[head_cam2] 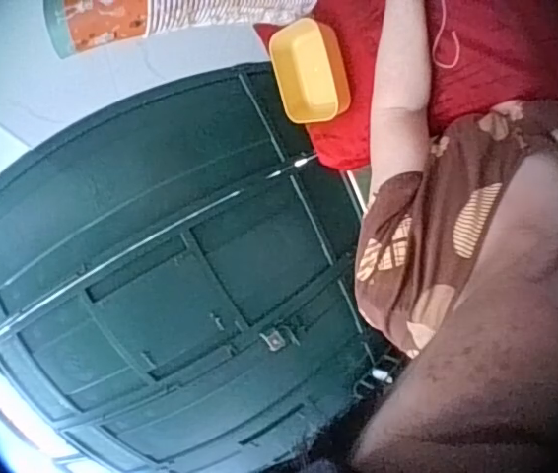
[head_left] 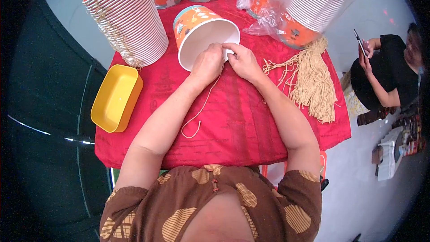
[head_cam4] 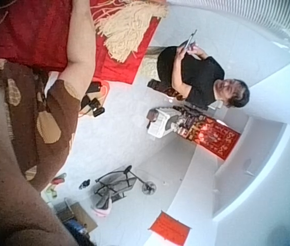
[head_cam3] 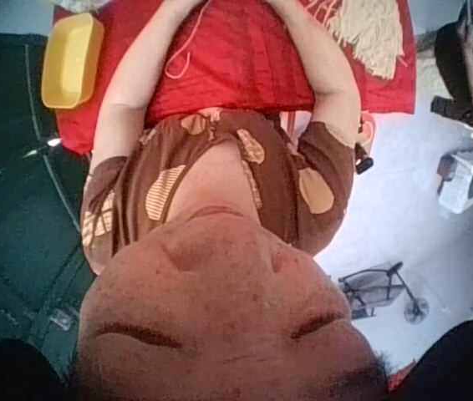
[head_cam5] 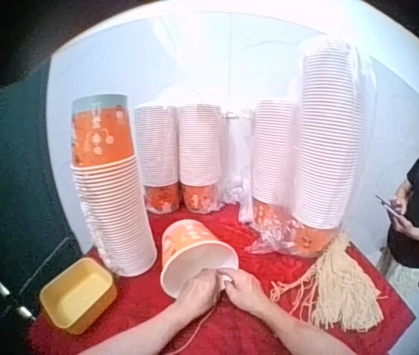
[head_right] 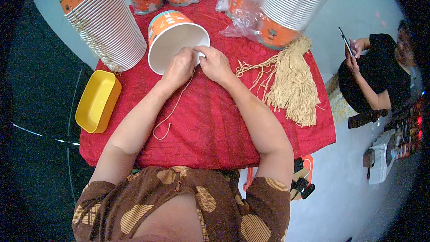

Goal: Thread strings through paper bowls and stack them for packaging.

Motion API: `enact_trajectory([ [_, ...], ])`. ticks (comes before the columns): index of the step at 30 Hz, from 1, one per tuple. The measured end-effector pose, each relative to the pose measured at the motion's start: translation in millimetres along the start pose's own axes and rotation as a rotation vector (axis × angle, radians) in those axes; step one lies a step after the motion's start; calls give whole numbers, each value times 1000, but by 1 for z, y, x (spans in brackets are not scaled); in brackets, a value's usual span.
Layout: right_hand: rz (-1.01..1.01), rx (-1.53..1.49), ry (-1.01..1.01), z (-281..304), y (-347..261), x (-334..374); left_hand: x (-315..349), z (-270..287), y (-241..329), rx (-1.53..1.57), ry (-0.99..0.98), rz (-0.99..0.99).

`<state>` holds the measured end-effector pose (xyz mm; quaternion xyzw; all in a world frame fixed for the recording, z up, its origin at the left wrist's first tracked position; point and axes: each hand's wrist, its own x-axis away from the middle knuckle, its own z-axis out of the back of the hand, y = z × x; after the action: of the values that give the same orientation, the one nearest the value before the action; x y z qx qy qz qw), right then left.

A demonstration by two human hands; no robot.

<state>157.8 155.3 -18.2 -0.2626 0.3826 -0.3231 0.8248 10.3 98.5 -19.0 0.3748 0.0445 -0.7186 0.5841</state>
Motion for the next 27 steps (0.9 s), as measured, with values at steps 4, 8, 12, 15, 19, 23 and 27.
enact_trajectory([
  [4,51,-53,-33,0,9,-2,-2,3,-1,103,-51,72],
  [8,103,-140,-98,4,13,-5,0,4,-4,197,-72,94],
  [12,41,-152,-164,8,15,-5,0,7,-2,218,-90,128],
  [15,42,-157,-167,9,13,-5,0,8,-1,230,-101,137],
  [19,4,-107,-225,14,8,-6,0,8,-3,259,-76,123],
  [23,-29,-79,-250,16,2,-5,0,8,-5,252,-79,135],
  [27,-4,-69,-210,14,6,-5,-2,6,-11,289,-113,155],
])
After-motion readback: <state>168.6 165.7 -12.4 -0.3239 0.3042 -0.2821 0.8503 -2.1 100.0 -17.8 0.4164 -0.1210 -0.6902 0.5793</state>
